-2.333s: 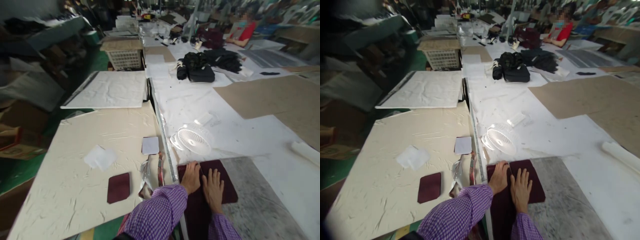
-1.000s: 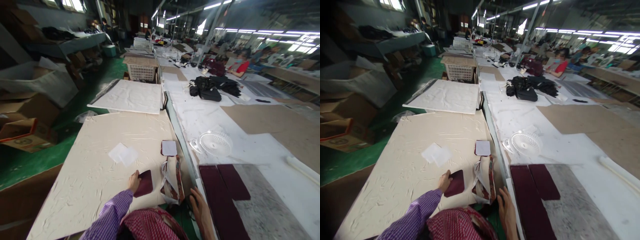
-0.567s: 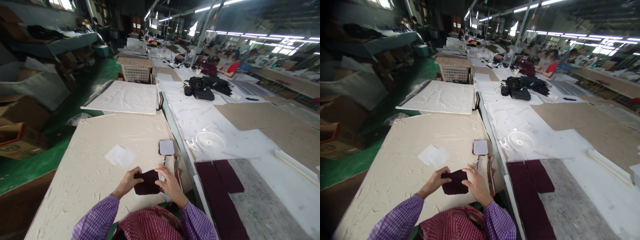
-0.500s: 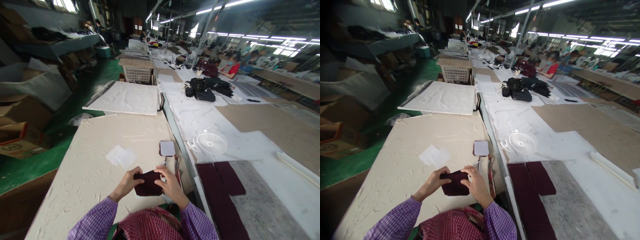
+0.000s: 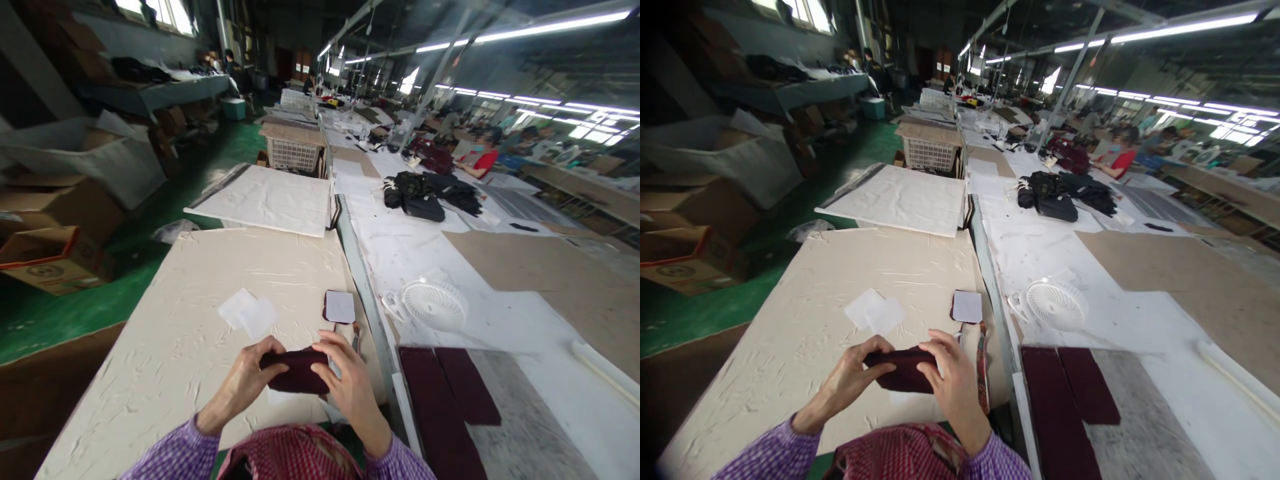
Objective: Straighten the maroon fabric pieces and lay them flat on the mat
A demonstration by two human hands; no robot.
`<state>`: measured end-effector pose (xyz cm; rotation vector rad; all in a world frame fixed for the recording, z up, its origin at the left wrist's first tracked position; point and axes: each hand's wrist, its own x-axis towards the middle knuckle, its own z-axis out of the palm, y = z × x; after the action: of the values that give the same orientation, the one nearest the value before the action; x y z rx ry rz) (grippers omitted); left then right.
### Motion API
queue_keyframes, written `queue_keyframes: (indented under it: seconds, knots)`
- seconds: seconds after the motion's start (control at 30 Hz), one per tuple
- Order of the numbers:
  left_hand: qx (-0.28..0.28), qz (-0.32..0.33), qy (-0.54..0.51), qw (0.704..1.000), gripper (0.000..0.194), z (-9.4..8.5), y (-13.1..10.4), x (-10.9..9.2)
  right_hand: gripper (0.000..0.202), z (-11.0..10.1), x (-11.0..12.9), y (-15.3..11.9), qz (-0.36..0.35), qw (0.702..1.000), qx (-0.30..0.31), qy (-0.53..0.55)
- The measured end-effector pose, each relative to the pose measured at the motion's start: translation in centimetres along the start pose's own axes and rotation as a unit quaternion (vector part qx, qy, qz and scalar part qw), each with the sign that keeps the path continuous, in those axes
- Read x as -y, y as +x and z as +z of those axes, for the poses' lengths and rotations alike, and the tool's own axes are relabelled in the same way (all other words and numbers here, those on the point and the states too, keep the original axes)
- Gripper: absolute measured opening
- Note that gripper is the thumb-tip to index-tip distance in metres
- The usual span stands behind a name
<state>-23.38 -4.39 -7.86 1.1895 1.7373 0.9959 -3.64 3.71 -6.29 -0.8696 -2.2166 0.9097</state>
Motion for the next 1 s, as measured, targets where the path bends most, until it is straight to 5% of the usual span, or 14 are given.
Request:
queue_keyframes:
  seconds: [0.27,0.53,0.77,0.87,1.0]
  knots:
    - [-0.037,-0.006,-0.019,0.999,0.011,-0.1,-0.6,-1.7,0.039,-0.1,0.8,-1.0,-0.099,0.976,-0.083,-0.175]
    - [-0.033,0.004,-0.014,0.999,0.011,-0.2,-1.9,-3.0,0.047,0.1,1.3,-2.1,-0.093,0.983,-0.123,-0.099]
    - [-0.043,0.081,0.043,0.995,0.004,-1.2,-3.0,-4.2,0.027,-1.8,3.6,-2.3,-0.076,0.991,-0.107,-0.038]
    - [-0.028,0.137,0.049,0.989,0.003,-2.1,-3.4,-5.1,0.037,-3.1,5.4,-2.0,-0.040,0.995,-0.090,0.003]
    - [-0.066,0.107,-0.072,0.989,0.017,-2.5,-3.2,-6.4,0.016,-3.6,7.2,-1.6,-0.004,0.998,-0.026,-0.062]
